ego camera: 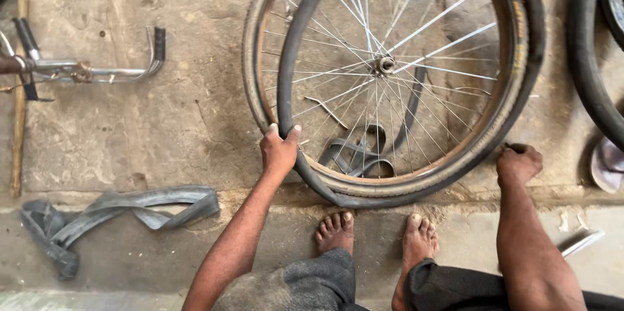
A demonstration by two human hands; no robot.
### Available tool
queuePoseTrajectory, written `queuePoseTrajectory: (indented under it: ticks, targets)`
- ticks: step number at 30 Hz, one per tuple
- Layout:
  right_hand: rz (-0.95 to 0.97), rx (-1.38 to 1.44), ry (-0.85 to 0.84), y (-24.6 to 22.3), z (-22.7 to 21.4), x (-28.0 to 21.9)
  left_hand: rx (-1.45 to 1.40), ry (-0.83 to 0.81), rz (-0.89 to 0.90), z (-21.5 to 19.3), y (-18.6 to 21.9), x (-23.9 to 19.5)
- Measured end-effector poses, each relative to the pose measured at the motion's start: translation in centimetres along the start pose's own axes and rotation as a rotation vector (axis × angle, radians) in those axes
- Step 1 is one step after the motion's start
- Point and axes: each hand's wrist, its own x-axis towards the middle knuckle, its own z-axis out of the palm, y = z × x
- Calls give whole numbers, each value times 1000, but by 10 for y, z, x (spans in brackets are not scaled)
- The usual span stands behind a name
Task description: The person removes an old inner tube from a bicycle wheel and tire. They then insert a new inner tube into the tire and use a tire lever to mount the tire back onto the wheel rim.
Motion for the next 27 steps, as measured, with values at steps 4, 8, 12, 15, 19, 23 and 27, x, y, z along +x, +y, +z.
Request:
queuePoseTrajectory:
  ticks: [4,8,12,15,19,23,27]
  targets:
    - [-465,-146,378,6,2,0,11,-1,14,7,-19,9]
    - [-27,393,163,-10,14,-4,88,-30,-40,16,-35,22]
    - [83,767,-119,-21,18,-22,158,-67,-136,17,-41,33]
    - [120,845,-281,-17,18,-36,186,-11,-91,11,-49,36]
    - [103,660,-381,-13,21,-47,22,-58,-225,4,-64,41]
    - [163,630,-245,-22,25,-54,15,-81,-121,14,-76,48]
    - [240,1123,83,-25,6,-64,-11,-105,-106,33,-84,49]
